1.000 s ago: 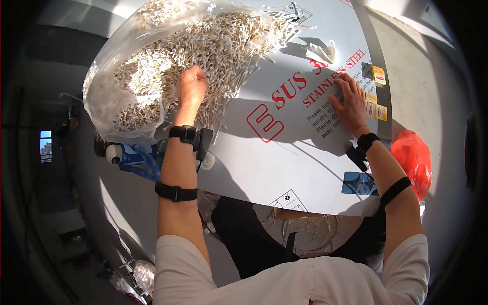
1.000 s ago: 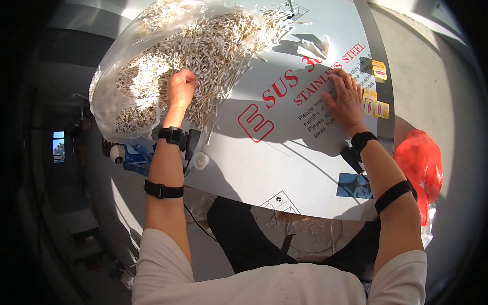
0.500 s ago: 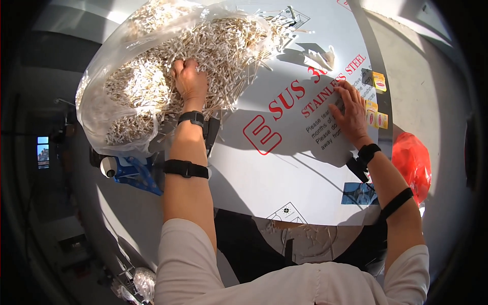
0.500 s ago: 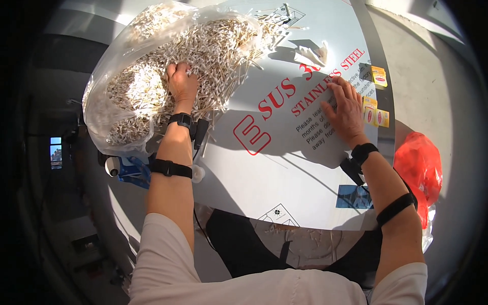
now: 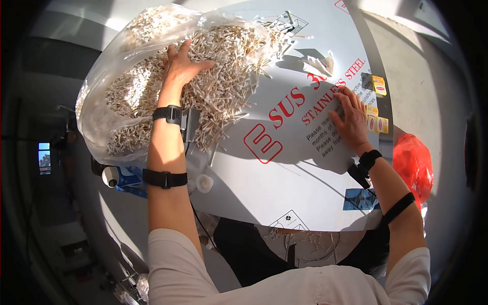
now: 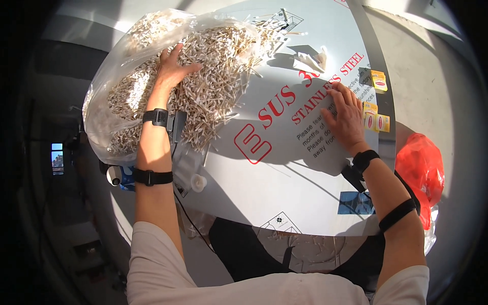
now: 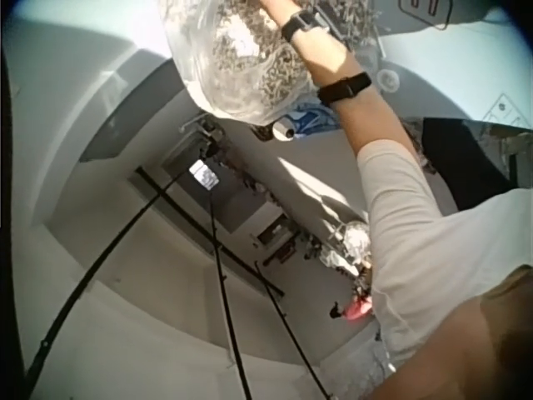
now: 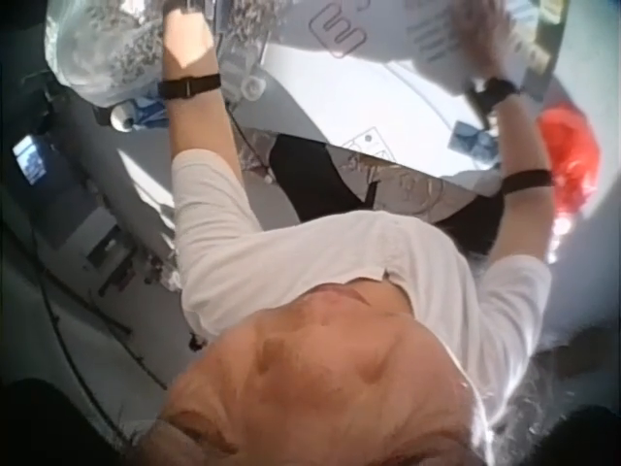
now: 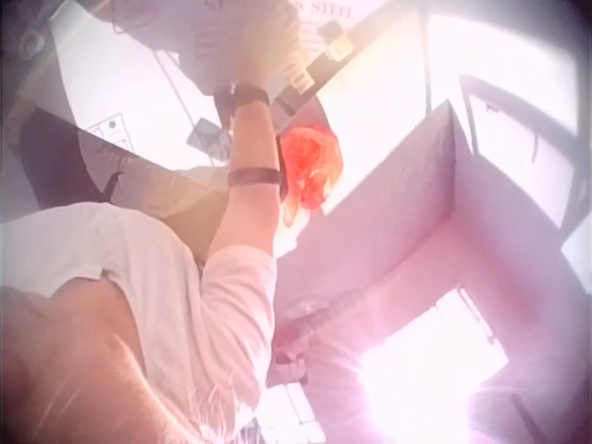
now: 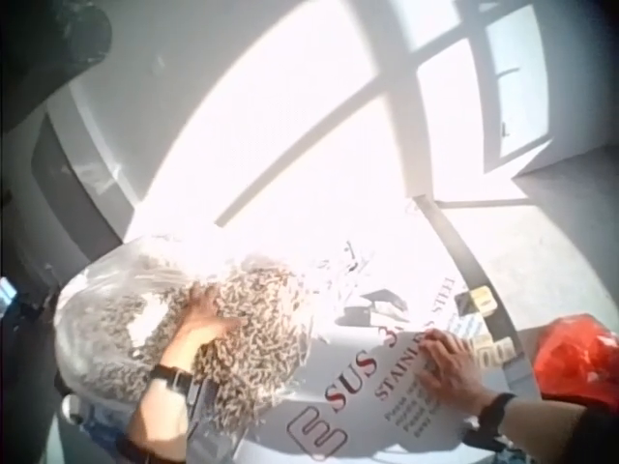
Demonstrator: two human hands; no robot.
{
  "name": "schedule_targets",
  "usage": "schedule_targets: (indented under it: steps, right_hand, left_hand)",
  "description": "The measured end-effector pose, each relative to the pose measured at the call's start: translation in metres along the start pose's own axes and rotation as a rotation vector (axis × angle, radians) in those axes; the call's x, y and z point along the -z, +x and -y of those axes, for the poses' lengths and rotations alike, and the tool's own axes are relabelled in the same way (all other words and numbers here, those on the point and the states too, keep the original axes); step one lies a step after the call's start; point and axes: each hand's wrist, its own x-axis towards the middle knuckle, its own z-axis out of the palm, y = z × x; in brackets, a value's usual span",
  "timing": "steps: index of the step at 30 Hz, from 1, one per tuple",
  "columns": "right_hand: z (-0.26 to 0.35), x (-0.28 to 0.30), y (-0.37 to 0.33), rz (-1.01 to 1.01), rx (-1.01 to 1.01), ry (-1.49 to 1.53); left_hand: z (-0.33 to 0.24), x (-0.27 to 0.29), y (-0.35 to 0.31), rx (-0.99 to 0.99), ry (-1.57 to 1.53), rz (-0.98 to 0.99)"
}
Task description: Sorting and packing small white items (possibly cotton swabs or plastic parts) from a large pile into smaller containers or bags.
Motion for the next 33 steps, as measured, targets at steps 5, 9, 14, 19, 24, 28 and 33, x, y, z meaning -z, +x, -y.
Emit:
schedule_targets:
  steps: [5,9,14,19,24,28,33]
  right_hand:
    - [-0.009,0.002,-0.004,0.014,-0.017,-0.008]
    - [0.000,0.009,-0.003,0.029,-0.015,0.004]
    - [-0.002,0.010,-0.004,0.007,-0.012,0.000]
    - [-0.005,0.007,-0.003,-0.005,0.005,0.002]
    - [-0.005,0.003,-0.003,-0.016,-0.003,-0.010]
    - [-0.004,0.005,-0.003,-0.002,-0.026,0.010]
    - [-0.002,0.006,-0.002,0.020,-0.030,0.053]
  left_hand:
    - [-0.033,-0.044,-0.002,0.133,0.101,-0.027]
    - [-0.017,-0.039,-0.010,0.012,0.050,-0.241]
    - [-0.016,-0.014,-0.049,-0.168,-0.050,-0.470]
    - [-0.019,-0.008,-0.088,-0.156,-0.035,-0.432]
    - [0.006,-0.001,-0.070,-0.130,-0.463,-0.338]
    - [0.012,-0.009,-0.046,-0.005,-0.482,-0.141]
    - [0.012,-0.041,-0.045,0.181,-0.368,-0.029]
